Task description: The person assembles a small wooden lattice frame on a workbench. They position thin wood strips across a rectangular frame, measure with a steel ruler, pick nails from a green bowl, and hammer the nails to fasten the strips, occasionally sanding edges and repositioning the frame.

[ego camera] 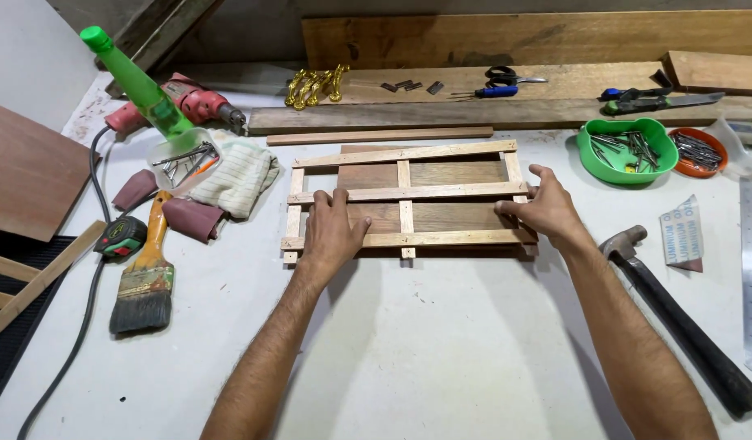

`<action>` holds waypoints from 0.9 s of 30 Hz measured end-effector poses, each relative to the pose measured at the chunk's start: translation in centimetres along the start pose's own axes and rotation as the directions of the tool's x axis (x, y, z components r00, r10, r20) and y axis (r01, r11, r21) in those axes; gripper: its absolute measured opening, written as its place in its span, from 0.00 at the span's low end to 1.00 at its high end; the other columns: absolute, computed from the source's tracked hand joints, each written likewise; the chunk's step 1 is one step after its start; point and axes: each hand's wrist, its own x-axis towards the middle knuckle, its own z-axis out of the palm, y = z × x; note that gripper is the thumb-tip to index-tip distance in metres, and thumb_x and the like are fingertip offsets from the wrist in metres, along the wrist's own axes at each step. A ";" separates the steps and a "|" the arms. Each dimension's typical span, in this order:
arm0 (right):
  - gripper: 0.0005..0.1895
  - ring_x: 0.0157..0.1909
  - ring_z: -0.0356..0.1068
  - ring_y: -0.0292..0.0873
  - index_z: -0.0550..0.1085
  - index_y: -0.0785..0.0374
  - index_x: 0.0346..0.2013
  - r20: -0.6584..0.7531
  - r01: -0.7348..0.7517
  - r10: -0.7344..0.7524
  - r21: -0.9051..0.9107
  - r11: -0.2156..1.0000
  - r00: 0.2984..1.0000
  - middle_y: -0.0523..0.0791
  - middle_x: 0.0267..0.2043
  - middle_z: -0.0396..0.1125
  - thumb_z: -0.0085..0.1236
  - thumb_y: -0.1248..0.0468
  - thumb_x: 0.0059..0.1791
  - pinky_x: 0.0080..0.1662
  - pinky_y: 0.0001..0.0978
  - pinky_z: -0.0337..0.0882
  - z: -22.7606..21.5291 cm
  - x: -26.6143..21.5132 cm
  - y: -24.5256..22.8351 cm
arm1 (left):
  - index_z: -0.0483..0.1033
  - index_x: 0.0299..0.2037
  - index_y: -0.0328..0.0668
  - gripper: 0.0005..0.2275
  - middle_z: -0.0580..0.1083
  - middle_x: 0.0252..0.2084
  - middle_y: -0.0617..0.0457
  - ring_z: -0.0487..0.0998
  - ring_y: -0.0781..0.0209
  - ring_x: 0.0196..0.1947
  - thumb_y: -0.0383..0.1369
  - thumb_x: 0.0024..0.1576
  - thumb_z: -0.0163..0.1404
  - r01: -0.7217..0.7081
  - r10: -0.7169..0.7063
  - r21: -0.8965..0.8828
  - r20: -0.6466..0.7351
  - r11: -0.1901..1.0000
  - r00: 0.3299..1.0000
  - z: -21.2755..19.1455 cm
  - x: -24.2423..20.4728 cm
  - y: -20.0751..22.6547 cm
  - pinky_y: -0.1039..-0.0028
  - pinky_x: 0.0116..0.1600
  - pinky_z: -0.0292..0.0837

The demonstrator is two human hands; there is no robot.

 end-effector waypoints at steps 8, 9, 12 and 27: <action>0.50 0.50 0.76 0.52 0.49 0.69 0.73 -0.013 -0.067 0.067 0.001 0.998 0.998 0.62 0.58 0.68 0.69 0.66 0.44 0.43 0.40 0.82 0.4 -1.4 -1.8 | 0.60 0.63 0.26 0.34 0.63 0.47 0.36 0.71 0.52 0.42 0.40 0.54 0.64 0.023 -0.030 -0.125 -0.058 0.992 0.998 0.8 0.3 -1.4 0.65 0.41 0.77; 0.49 0.50 0.77 0.52 0.50 0.68 0.73 -0.012 -0.069 0.069 -0.008 0.998 0.998 0.61 0.57 0.69 0.69 0.66 0.44 0.43 0.40 0.82 0.5 -1.7 -1.9 | 0.60 0.63 0.26 0.34 0.63 0.46 0.37 0.71 0.53 0.42 0.40 0.54 0.64 0.017 -0.024 -0.108 -0.070 0.994 0.997 0.9 0.2 -1.6 0.64 0.41 0.77; 0.49 0.51 0.76 0.52 0.50 0.68 0.73 -0.012 -0.039 0.039 -0.017 0.999 0.999 0.61 0.58 0.67 0.69 0.66 0.44 0.44 0.39 0.83 1.2 -2.0 -1.6 | 0.60 0.63 0.26 0.34 0.63 0.47 0.36 0.71 0.52 0.42 0.39 0.54 0.64 0.045 -0.053 -0.126 -0.064 0.991 0.997 0.4 -0.9 -2.0 0.64 0.41 0.77; 0.52 0.49 0.77 0.53 0.48 0.68 0.73 0.078 0.020 -0.021 0.021 1.000 0.997 0.62 0.56 0.68 0.70 0.62 0.42 0.44 0.42 0.84 5.8 -6.8 -4.6 | 0.69 0.52 0.29 0.24 0.65 0.48 0.39 0.72 0.48 0.48 0.41 0.55 0.63 0.109 -0.111 -0.067 -0.023 0.992 0.994 -3.7 -5.5 -8.0 0.57 0.51 0.76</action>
